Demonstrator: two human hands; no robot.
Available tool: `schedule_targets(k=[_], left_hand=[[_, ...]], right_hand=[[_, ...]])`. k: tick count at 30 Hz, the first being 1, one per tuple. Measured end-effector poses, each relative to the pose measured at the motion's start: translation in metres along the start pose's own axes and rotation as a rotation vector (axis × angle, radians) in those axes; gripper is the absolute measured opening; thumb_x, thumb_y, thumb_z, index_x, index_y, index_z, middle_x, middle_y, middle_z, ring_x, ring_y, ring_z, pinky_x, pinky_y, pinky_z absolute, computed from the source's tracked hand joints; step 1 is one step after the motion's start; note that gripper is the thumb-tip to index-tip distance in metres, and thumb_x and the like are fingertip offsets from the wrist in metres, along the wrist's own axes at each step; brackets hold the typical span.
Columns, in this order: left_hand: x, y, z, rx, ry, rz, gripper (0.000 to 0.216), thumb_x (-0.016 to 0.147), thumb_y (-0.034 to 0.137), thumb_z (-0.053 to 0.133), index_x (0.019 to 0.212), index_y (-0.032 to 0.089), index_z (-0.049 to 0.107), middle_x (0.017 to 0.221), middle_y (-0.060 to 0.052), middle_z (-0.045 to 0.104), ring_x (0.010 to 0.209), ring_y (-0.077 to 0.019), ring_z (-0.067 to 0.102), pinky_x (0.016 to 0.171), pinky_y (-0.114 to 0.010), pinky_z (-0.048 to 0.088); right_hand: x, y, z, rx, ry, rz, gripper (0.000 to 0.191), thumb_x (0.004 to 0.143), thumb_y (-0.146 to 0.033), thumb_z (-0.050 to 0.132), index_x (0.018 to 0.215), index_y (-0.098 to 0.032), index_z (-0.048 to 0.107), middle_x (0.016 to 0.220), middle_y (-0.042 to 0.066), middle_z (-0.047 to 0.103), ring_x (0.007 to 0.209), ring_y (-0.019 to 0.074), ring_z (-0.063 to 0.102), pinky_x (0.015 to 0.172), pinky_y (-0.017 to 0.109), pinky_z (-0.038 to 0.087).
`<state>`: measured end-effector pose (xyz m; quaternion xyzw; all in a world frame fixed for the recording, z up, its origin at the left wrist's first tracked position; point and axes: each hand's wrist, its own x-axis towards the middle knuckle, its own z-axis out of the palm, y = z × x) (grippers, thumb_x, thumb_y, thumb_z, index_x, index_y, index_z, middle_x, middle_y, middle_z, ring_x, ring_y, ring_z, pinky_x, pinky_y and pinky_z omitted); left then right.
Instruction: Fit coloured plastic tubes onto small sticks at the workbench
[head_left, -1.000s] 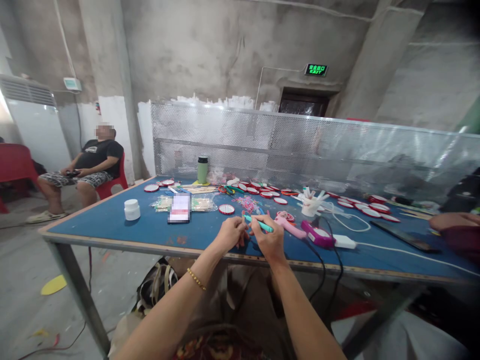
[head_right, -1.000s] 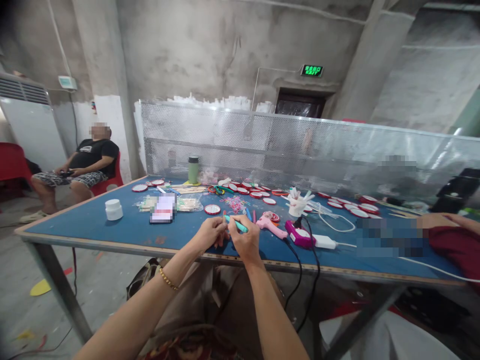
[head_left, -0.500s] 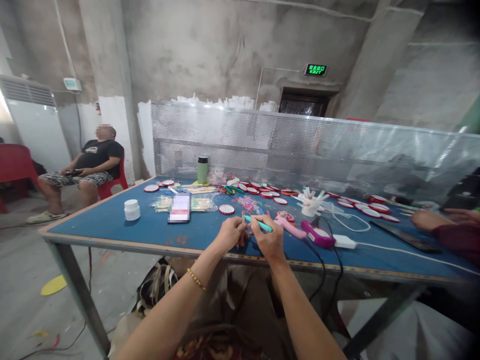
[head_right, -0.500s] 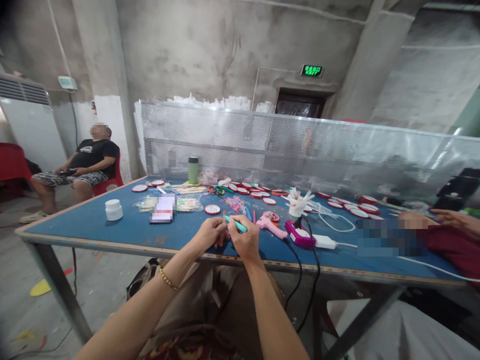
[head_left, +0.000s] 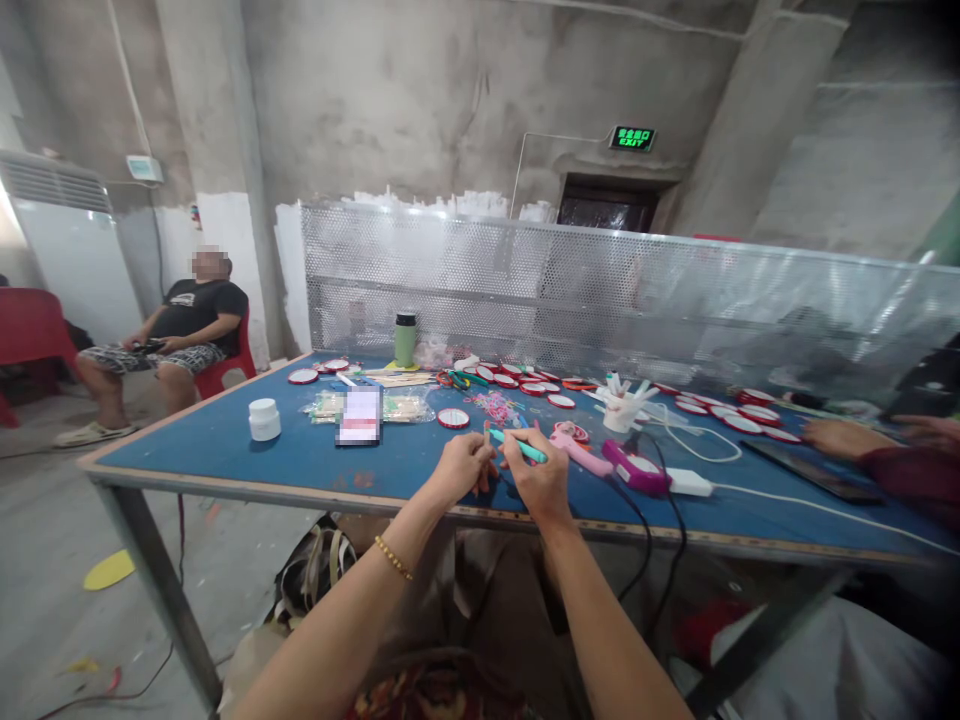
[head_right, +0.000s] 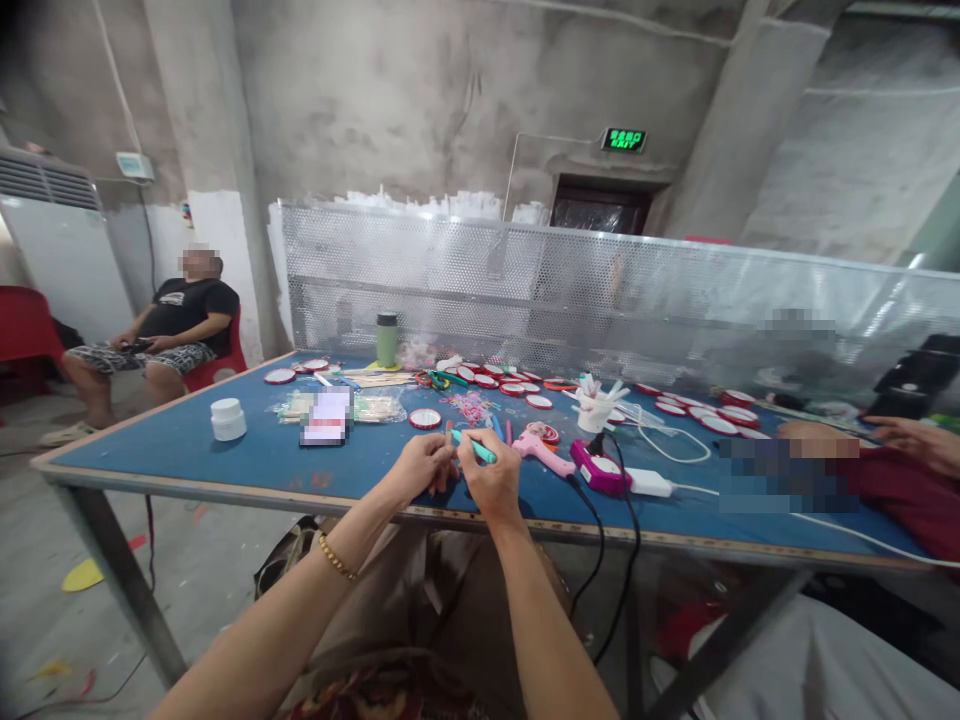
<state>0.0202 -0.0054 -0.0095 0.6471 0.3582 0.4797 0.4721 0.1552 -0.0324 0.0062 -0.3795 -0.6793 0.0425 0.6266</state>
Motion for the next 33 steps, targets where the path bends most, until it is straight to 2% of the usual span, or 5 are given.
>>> schedule_targets(k=[17, 33], left_hand=[[0.0017, -0.0035, 0.0002, 0.005, 0.002, -0.003, 0.016, 0.089, 0.023, 0.050, 0.077, 0.015, 0.056, 0.062, 0.000, 0.066, 0.037, -0.0072, 0.053, 0.035, -0.016, 0.035], [0.0012, -0.0030, 0.0006, 0.011, -0.003, 0.011, 0.023, 0.091, 0.027, 0.050, 0.072, 0.015, 0.054, 0.061, 0.000, 0.064, 0.037, -0.0059, 0.052, 0.035, -0.014, 0.035]], right_hand=[[-0.0009, -0.0003, -0.0002, -0.003, 0.012, 0.024, 0.018, 0.090, -0.035, 0.058, 0.082, -0.022, 0.067, 0.070, 0.002, 0.071, 0.055, 0.0169, 0.066, 0.053, 0.027, 0.053], [0.0001, 0.0006, 0.0000, -0.020, -0.040, -0.027, 0.021, 0.092, -0.036, 0.057, 0.083, -0.021, 0.068, 0.073, 0.003, 0.072, 0.059, 0.0170, 0.066, 0.055, 0.027, 0.054]])
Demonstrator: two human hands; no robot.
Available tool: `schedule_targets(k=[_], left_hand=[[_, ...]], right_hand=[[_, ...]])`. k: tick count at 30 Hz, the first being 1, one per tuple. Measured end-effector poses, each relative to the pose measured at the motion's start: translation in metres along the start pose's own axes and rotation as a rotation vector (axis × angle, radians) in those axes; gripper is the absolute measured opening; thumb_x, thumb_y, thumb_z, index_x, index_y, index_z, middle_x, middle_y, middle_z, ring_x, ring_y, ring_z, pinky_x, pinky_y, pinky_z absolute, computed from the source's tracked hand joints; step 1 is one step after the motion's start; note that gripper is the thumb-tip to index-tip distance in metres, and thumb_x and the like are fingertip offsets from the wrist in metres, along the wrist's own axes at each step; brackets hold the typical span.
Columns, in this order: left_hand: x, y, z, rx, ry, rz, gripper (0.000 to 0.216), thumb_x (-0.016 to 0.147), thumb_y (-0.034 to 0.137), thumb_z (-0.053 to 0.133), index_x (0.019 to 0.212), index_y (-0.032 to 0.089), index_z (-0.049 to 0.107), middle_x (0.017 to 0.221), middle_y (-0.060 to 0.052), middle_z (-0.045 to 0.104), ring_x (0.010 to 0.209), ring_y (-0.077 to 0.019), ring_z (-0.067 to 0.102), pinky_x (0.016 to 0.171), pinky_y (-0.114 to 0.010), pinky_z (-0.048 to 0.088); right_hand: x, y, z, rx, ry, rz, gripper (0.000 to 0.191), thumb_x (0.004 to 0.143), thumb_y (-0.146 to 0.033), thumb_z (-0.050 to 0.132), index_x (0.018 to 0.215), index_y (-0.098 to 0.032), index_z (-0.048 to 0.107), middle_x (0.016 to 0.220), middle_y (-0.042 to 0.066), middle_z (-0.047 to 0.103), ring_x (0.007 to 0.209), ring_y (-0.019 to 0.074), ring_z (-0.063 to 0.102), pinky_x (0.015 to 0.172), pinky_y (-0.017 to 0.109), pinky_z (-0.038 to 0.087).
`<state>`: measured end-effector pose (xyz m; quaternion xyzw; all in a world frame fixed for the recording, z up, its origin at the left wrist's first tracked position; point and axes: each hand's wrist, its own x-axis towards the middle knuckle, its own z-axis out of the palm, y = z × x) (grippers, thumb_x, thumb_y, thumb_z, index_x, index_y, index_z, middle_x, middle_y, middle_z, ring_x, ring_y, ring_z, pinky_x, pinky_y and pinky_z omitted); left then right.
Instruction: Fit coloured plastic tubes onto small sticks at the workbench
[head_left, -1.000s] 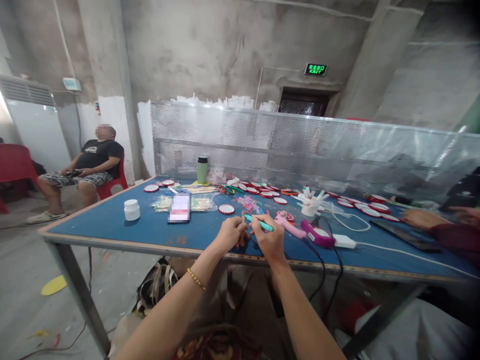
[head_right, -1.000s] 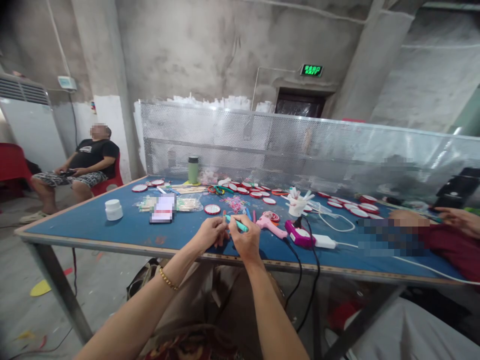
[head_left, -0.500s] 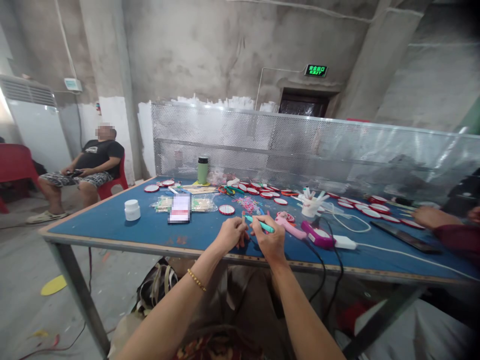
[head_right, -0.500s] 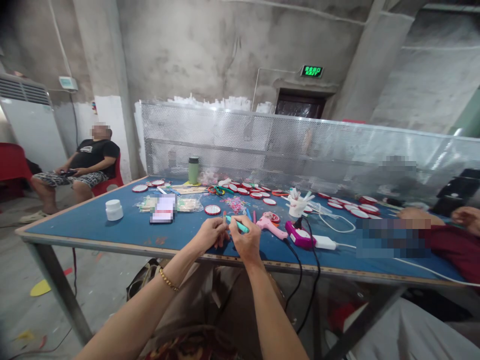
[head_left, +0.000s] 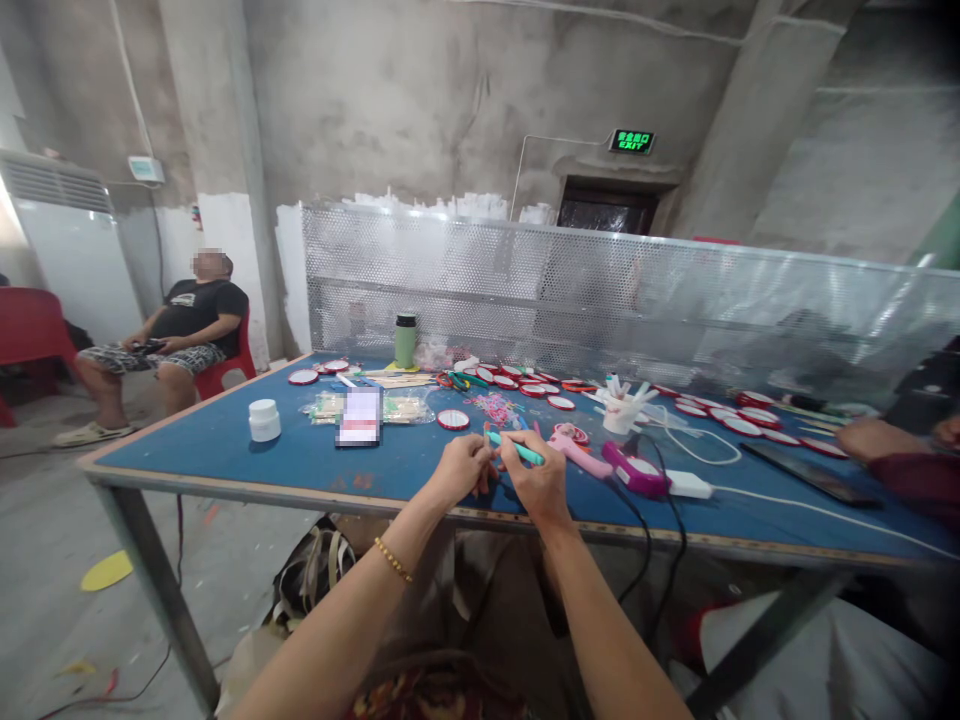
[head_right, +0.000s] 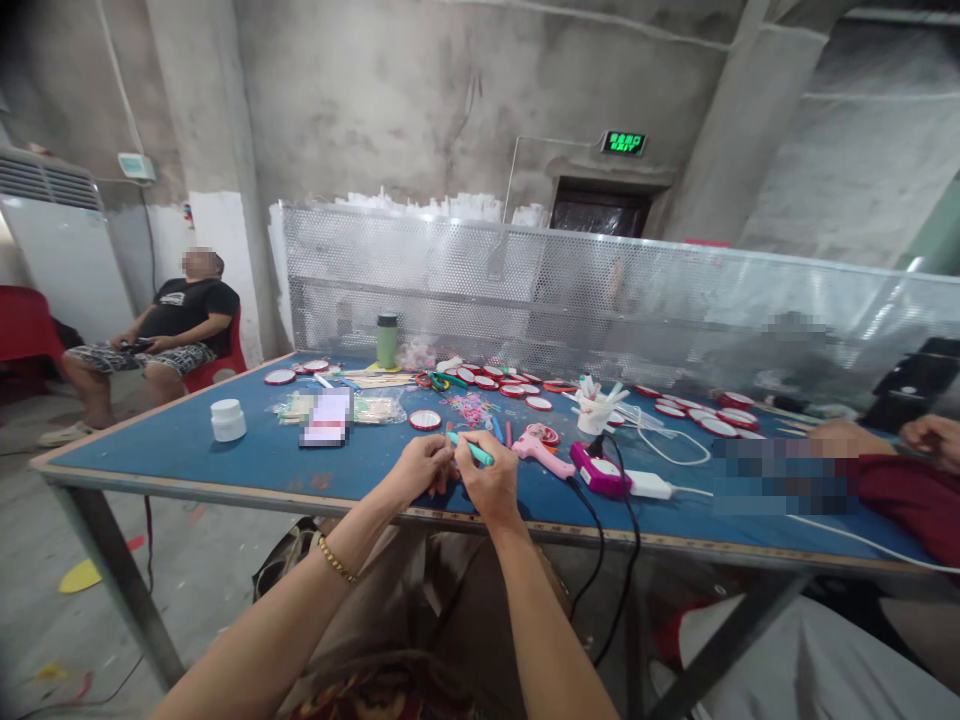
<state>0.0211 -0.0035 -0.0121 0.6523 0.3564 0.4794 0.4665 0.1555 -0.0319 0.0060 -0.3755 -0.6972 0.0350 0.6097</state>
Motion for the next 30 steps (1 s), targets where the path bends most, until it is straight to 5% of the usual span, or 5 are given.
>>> schedule_targets(k=[30], left_hand=[[-0.0002, 0.0011, -0.0001, -0.017, 0.004, -0.001, 0.018, 0.089, 0.022, 0.049, 0.074, 0.015, 0.054, 0.061, -0.001, 0.065, 0.036, -0.0081, 0.051, 0.034, -0.016, 0.034]], right_hand=[[0.0002, 0.0019, 0.0008, 0.013, 0.059, 0.015, 0.018, 0.091, -0.034, 0.060, 0.082, -0.021, 0.068, 0.070, 0.002, 0.072, 0.055, 0.0167, 0.065, 0.055, 0.028, 0.054]])
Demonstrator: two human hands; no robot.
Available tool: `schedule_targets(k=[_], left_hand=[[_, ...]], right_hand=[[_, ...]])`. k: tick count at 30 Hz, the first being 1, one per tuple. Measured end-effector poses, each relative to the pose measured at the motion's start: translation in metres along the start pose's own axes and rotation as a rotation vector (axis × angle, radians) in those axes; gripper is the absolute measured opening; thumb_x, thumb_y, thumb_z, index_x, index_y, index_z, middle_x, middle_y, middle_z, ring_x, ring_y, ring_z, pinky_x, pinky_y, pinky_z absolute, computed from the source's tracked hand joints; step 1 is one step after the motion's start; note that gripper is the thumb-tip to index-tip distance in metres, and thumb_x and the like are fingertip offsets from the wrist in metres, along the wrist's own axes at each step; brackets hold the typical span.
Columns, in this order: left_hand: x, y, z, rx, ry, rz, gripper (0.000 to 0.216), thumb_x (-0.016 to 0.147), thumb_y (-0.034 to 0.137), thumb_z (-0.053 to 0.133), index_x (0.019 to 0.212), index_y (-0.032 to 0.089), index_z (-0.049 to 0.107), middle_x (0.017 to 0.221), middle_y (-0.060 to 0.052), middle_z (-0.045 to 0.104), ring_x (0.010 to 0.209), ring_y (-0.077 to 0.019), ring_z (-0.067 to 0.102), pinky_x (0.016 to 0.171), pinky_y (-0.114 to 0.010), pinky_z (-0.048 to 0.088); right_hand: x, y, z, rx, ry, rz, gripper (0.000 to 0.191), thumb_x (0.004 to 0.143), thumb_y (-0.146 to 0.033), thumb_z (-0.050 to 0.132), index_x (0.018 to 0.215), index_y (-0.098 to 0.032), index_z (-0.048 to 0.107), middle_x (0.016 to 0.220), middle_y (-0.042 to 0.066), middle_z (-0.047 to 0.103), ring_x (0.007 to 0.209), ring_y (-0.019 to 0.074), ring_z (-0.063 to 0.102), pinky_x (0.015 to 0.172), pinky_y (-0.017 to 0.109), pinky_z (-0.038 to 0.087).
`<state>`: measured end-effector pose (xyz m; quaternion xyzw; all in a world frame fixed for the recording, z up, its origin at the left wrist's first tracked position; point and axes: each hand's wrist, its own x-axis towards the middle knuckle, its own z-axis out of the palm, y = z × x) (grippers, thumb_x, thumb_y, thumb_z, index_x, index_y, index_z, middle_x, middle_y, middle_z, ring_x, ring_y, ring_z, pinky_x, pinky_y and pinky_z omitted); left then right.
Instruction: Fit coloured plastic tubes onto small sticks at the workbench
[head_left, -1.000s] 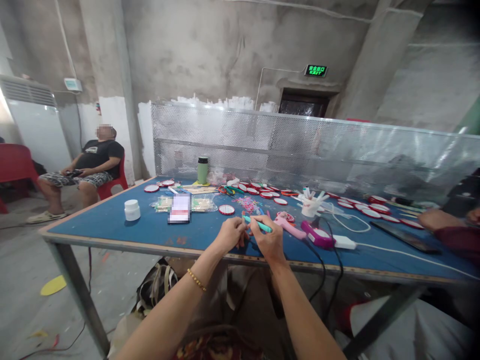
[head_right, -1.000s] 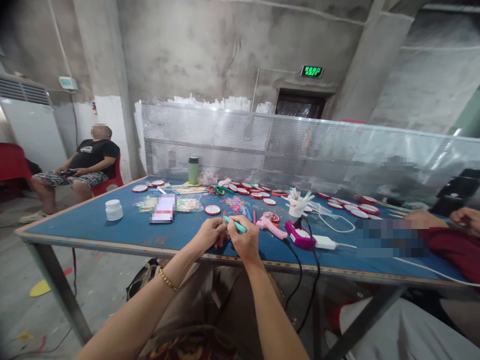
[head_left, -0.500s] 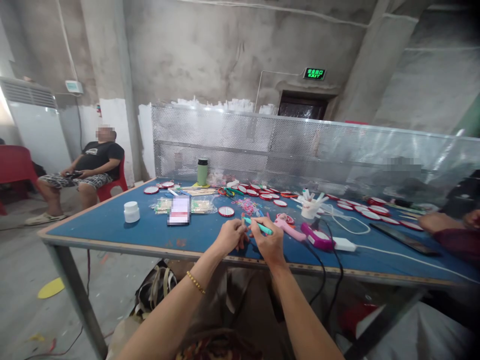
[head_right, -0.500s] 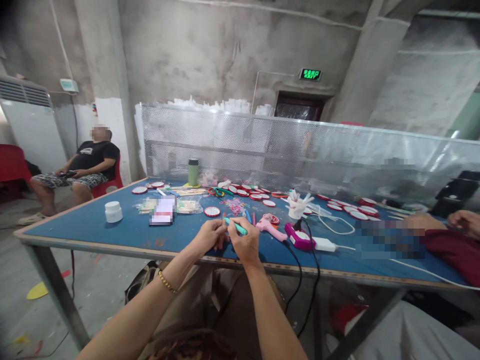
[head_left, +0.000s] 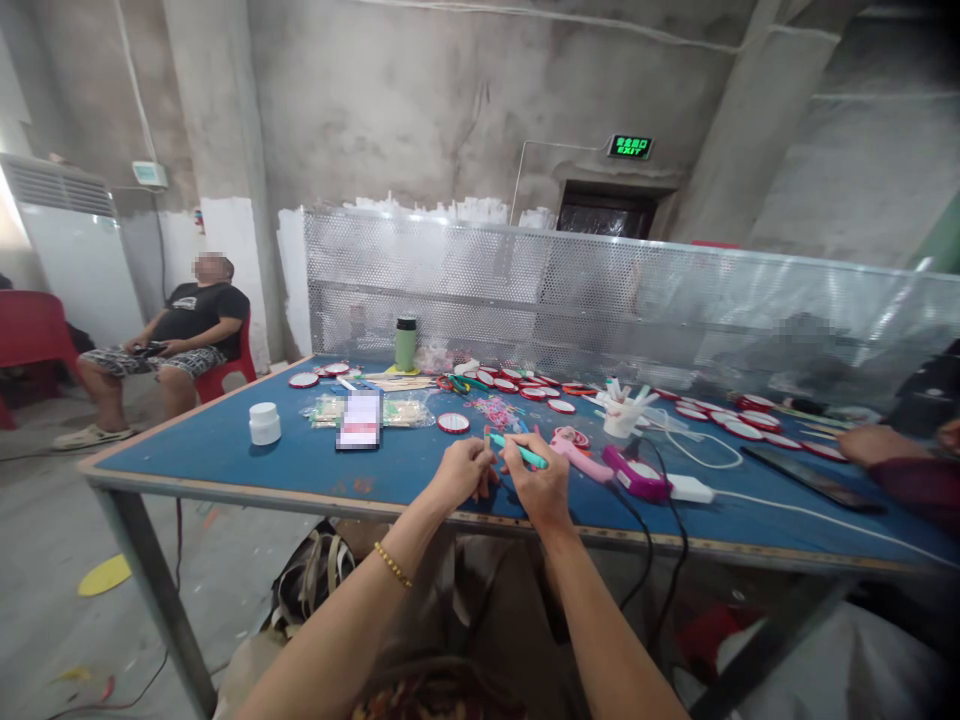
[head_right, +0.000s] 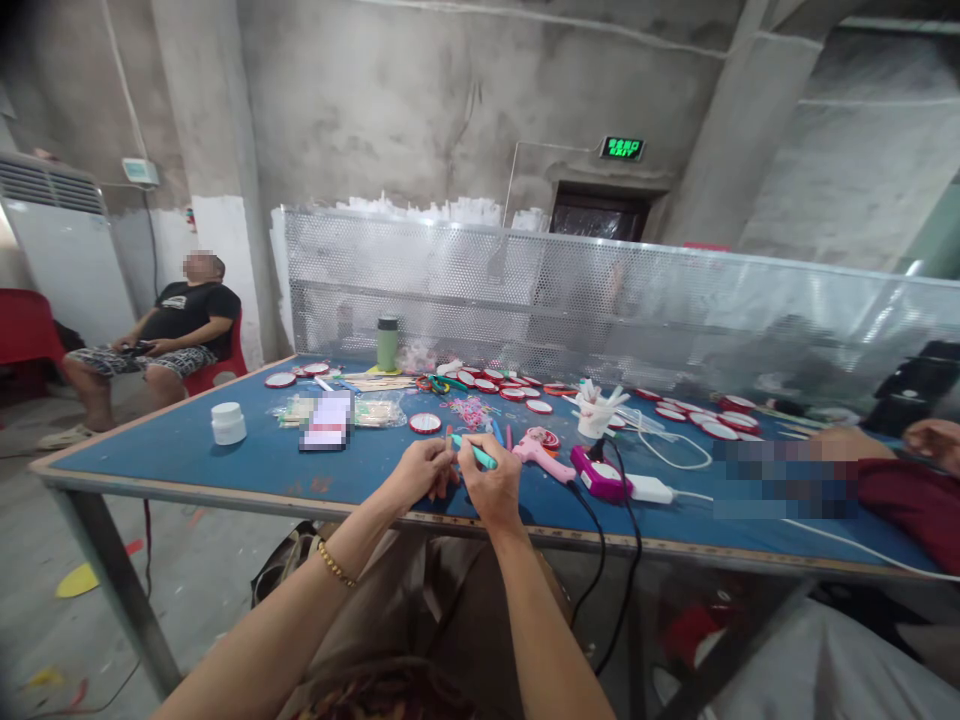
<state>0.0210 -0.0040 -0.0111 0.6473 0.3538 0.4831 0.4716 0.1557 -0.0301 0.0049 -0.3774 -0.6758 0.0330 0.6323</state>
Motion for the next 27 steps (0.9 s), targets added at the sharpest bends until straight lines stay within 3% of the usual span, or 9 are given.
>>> schedule_targets(k=[27], left_hand=[[0.0006, -0.0014, -0.0004, 0.029, -0.006, 0.004, 0.024, 0.090, 0.026, 0.049, 0.070, 0.015, 0.055, 0.058, -0.001, 0.063, 0.036, -0.0078, 0.050, 0.037, -0.017, 0.034]], right_hand=[[0.0002, -0.0009, -0.0009, -0.012, -0.028, -0.039, 0.018, 0.091, -0.032, 0.059, 0.080, -0.021, 0.068, 0.070, 0.001, 0.070, 0.055, 0.0153, 0.063, 0.056, 0.027, 0.053]])
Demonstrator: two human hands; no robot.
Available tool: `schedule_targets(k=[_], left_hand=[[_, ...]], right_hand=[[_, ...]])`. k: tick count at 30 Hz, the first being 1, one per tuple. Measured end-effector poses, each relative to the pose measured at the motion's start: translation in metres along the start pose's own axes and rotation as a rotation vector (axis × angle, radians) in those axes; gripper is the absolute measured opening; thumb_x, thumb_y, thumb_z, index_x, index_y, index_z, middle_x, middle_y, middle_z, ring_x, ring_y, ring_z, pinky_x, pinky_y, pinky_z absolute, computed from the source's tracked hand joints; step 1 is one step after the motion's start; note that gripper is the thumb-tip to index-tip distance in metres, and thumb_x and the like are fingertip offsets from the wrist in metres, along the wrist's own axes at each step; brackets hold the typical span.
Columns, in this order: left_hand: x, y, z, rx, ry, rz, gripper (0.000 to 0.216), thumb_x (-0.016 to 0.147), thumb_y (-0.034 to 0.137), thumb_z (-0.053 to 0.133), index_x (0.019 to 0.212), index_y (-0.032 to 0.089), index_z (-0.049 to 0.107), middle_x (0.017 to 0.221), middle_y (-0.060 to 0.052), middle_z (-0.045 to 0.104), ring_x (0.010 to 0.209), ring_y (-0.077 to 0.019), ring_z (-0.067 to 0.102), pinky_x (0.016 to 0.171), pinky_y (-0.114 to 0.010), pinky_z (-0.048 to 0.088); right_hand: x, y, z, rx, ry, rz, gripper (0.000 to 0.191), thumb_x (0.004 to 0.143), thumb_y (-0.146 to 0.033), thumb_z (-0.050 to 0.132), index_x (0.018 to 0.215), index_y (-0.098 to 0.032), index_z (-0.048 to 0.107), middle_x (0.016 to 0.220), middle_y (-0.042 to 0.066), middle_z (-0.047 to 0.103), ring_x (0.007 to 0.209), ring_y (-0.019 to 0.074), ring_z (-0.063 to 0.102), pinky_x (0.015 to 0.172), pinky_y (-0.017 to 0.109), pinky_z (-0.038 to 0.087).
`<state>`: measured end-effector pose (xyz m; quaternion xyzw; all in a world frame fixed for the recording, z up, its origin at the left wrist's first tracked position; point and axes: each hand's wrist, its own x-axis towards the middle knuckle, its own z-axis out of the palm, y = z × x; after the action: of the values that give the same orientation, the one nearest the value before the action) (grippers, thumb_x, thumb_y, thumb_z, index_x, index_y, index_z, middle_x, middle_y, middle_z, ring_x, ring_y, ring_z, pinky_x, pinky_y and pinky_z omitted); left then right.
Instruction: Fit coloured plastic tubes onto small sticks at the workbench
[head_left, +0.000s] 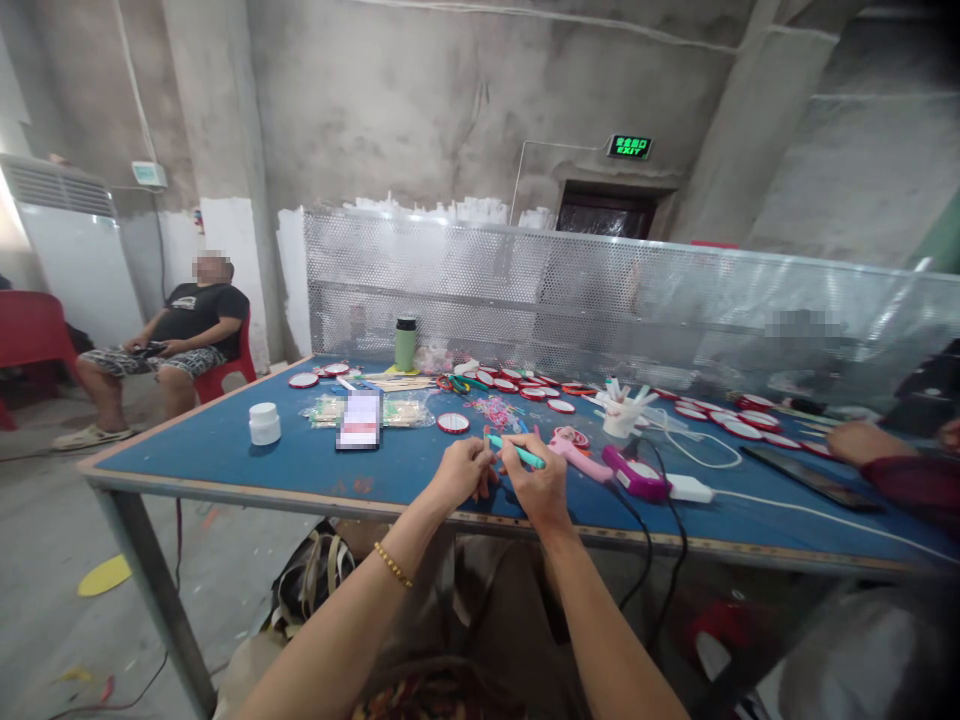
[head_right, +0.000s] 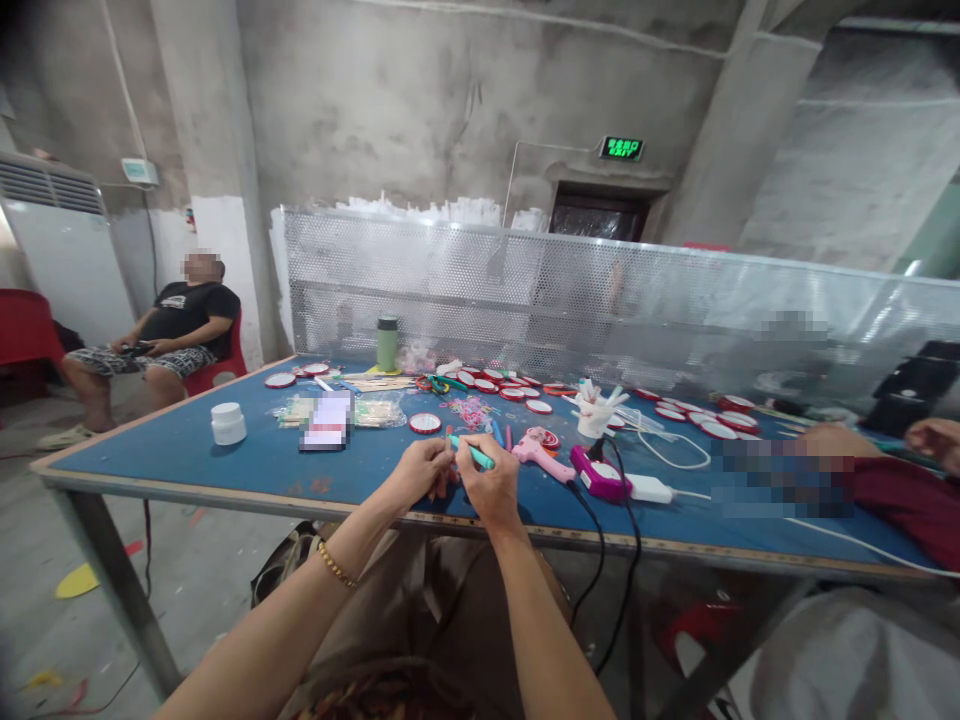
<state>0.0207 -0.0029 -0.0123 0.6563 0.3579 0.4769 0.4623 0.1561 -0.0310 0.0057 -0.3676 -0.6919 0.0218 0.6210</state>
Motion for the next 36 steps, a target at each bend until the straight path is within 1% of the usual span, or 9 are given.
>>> schedule_targets(k=[7, 13, 20, 26, 36], left_hand=[[0.0003, 0.0010, -0.0001, 0.014, 0.002, 0.004, 0.024, 0.090, 0.025, 0.048, 0.070, 0.015, 0.055, 0.052, 0.001, 0.060, 0.035, -0.0081, 0.048, 0.036, -0.017, 0.034], [-0.0024, 0.0058, 0.0004, 0.003, 0.007, -0.008, 0.023, 0.090, 0.026, 0.050, 0.070, 0.015, 0.054, 0.055, 0.001, 0.061, 0.036, -0.0073, 0.050, 0.036, -0.016, 0.033], [-0.0024, 0.0049, 0.0004, 0.002, 0.010, -0.009, 0.021, 0.090, 0.025, 0.050, 0.071, 0.015, 0.054, 0.057, 0.001, 0.062, 0.036, -0.0070, 0.050, 0.036, -0.015, 0.034], [-0.0011, 0.0038, 0.0001, 0.016, -0.005, -0.001, 0.026, 0.091, 0.025, 0.049, 0.068, 0.015, 0.055, 0.048, 0.003, 0.056, 0.034, -0.0070, 0.047, 0.035, -0.015, 0.033], [0.0008, -0.0004, 0.0000, 0.004, -0.003, 0.010, 0.024, 0.090, 0.024, 0.048, 0.070, 0.015, 0.055, 0.051, 0.001, 0.060, 0.033, -0.0075, 0.048, 0.035, -0.016, 0.034]], right_hand=[[0.0000, 0.0005, 0.0001, -0.005, 0.002, 0.012, 0.018, 0.090, -0.033, 0.059, 0.081, -0.021, 0.068, 0.071, 0.002, 0.071, 0.056, 0.0156, 0.063, 0.056, 0.027, 0.053], [-0.0003, -0.0002, 0.0007, 0.003, -0.003, 0.008, 0.018, 0.091, -0.033, 0.059, 0.082, -0.021, 0.069, 0.073, 0.002, 0.072, 0.059, 0.0165, 0.065, 0.058, 0.027, 0.054], [0.0003, -0.0014, 0.0003, -0.007, -0.017, -0.002, 0.018, 0.091, -0.032, 0.058, 0.082, -0.021, 0.069, 0.073, 0.002, 0.072, 0.059, 0.0160, 0.065, 0.057, 0.027, 0.054], [-0.0004, 0.0001, 0.0011, 0.004, -0.005, 0.012, 0.019, 0.091, -0.033, 0.058, 0.082, -0.021, 0.070, 0.074, 0.002, 0.072, 0.058, 0.0156, 0.064, 0.057, 0.027, 0.053], [0.0004, 0.0000, 0.0010, -0.011, 0.012, 0.016, 0.019, 0.090, -0.034, 0.059, 0.081, -0.021, 0.069, 0.071, 0.002, 0.071, 0.055, 0.0157, 0.062, 0.057, 0.028, 0.053]])
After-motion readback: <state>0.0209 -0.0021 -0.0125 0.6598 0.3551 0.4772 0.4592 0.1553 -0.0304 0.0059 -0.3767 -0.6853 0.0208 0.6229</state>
